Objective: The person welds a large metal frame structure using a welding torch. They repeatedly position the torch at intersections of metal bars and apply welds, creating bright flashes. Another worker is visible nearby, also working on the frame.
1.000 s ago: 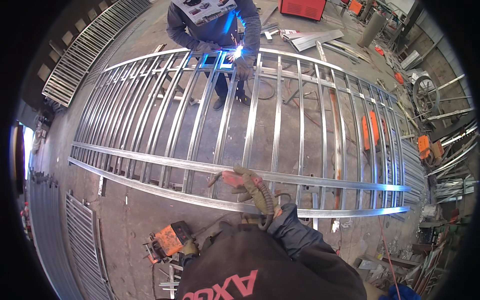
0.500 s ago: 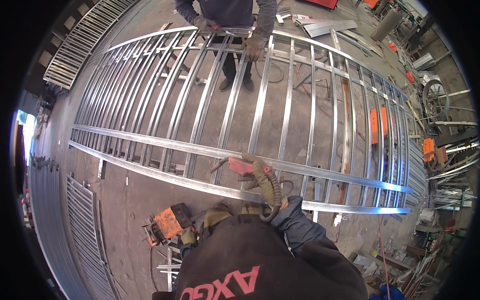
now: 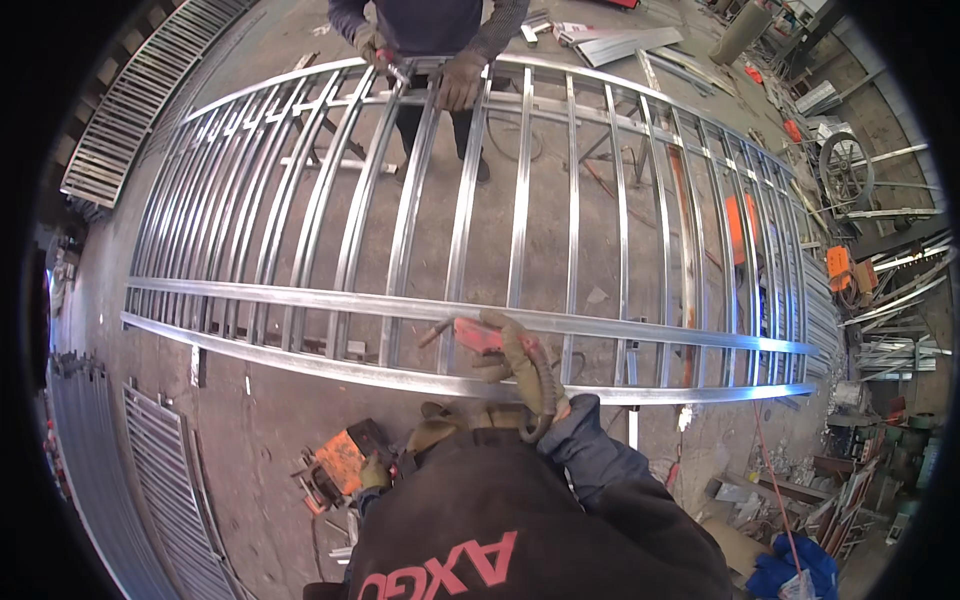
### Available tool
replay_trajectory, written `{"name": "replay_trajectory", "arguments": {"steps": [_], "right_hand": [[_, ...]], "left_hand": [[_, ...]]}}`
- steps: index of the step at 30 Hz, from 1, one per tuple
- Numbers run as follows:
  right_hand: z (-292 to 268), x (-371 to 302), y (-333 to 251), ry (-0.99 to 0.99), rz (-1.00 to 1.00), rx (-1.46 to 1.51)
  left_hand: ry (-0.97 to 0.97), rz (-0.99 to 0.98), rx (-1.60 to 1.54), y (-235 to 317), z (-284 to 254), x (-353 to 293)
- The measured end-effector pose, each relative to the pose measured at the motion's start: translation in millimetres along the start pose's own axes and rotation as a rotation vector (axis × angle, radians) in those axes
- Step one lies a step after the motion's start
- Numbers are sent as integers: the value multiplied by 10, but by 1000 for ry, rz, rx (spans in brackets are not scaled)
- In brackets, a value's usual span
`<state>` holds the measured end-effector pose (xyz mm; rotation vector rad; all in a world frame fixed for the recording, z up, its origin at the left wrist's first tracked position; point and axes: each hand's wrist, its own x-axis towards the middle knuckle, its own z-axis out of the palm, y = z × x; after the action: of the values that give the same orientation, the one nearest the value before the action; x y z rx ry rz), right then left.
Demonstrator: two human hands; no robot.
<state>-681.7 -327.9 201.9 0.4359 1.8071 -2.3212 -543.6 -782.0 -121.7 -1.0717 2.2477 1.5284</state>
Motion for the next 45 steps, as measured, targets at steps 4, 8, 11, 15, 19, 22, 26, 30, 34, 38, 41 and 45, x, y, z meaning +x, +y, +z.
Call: {"name": "replay_trajectory", "arguments": {"steps": [4,8,11,15,19,22,26,30,34,38,41,45], "right_hand": [[353,27,-29,22,-44,54],[671,-191,34,175,131,273],[825,-172,239,177,-17,278],[937,-194,333,231,-28,301],[966,-151,267,224,-38,298],[909,-114,270,228,-24,327],[718,-65,321,210,-45,291],[636,41,258,218,-70,288],[538,131,293,186,-15,420],[371,228,354,137,39,491],[367,276,417,115,80,519],[364,313,638,126,143,613]], "left_hand": [[69,-122,-226,-47,-170,424],[-86,-234,126,349,-427,542],[-34,-162,-171,318,-506,722],[-88,-121,-99,398,-620,724],[-152,55,43,205,-789,814],[-140,219,344,0,-848,875],[-192,198,419,21,-718,820],[-241,498,861,21,-660,757],[-213,414,638,200,-524,543],[-81,-33,169,632,-348,86],[-54,-168,142,553,-448,-154],[-44,-211,172,602,-530,-383]]}}
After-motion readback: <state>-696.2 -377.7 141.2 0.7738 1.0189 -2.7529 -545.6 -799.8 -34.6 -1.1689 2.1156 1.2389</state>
